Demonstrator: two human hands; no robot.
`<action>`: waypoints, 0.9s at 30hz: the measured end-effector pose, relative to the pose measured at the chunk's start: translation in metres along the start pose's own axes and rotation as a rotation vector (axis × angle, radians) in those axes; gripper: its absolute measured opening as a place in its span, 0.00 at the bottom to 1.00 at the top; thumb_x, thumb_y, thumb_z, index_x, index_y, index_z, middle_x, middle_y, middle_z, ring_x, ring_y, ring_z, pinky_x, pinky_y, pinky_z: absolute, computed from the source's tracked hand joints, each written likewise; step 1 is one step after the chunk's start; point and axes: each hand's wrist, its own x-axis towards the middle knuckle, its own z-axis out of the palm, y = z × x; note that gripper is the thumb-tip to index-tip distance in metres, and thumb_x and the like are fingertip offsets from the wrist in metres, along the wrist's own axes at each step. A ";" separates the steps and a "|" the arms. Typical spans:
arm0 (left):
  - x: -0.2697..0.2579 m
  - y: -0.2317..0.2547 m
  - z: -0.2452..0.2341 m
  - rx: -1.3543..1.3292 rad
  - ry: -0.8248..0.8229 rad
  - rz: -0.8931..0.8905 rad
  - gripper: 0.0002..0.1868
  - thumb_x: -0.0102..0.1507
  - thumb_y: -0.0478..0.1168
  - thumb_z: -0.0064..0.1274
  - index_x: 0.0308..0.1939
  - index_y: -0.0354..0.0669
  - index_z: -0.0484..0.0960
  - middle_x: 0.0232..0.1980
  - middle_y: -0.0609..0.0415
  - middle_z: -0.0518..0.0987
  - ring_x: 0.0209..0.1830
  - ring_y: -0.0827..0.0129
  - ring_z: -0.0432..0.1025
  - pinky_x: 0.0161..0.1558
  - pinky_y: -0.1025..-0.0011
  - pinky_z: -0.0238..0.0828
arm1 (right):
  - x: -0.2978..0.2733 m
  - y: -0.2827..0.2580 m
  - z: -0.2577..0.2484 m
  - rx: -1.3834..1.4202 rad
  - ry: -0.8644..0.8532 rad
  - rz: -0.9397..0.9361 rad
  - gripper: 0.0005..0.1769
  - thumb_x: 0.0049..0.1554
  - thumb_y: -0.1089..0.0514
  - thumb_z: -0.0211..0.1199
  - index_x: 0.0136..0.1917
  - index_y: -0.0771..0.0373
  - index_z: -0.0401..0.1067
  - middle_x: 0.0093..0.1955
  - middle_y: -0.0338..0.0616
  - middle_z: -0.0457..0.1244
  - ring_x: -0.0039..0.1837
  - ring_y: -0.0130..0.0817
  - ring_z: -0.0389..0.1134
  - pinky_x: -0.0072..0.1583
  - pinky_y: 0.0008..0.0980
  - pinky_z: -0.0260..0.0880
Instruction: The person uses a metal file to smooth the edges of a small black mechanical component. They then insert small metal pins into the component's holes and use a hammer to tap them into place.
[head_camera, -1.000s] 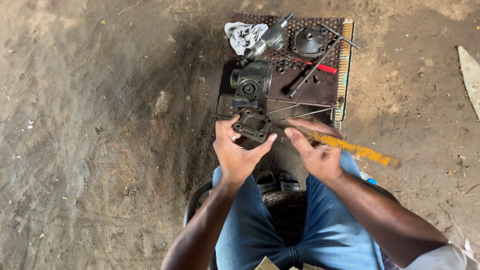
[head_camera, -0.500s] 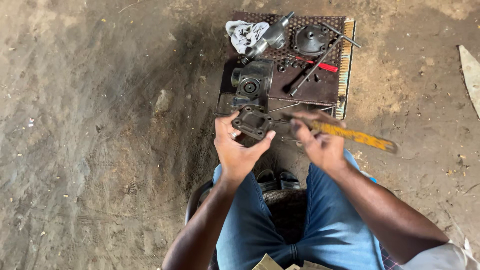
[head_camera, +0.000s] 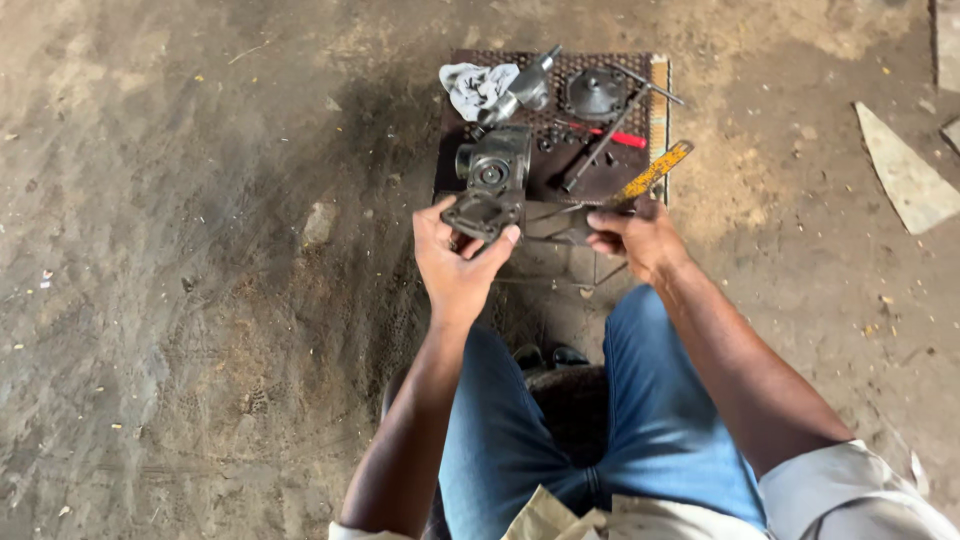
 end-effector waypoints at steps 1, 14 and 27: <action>-0.002 0.000 -0.002 -0.001 -0.012 -0.013 0.35 0.56 0.25 0.68 0.60 0.34 0.61 0.54 0.45 0.79 0.52 0.67 0.79 0.55 0.67 0.82 | -0.008 0.004 0.000 0.066 0.028 0.006 0.17 0.53 0.65 0.70 0.53 0.71 0.67 0.43 0.50 0.67 0.38 0.37 0.71 0.37 0.31 0.75; -0.004 0.007 -0.004 -0.002 -0.123 0.012 0.41 0.56 0.25 0.68 0.66 0.34 0.59 0.56 0.45 0.78 0.53 0.67 0.78 0.53 0.70 0.80 | -0.073 0.021 0.014 0.471 0.143 -0.003 0.23 0.55 0.69 0.62 0.62 0.56 0.65 0.46 0.47 0.68 0.44 0.40 0.73 0.46 0.42 0.80; -0.012 0.009 0.000 -0.169 -0.378 0.078 0.43 0.58 0.21 0.64 0.73 0.35 0.57 0.72 0.41 0.69 0.68 0.65 0.71 0.69 0.65 0.73 | -0.098 -0.025 0.057 0.409 0.006 -0.363 0.29 0.59 0.71 0.63 0.70 0.58 0.61 0.45 0.41 0.67 0.44 0.33 0.72 0.43 0.31 0.76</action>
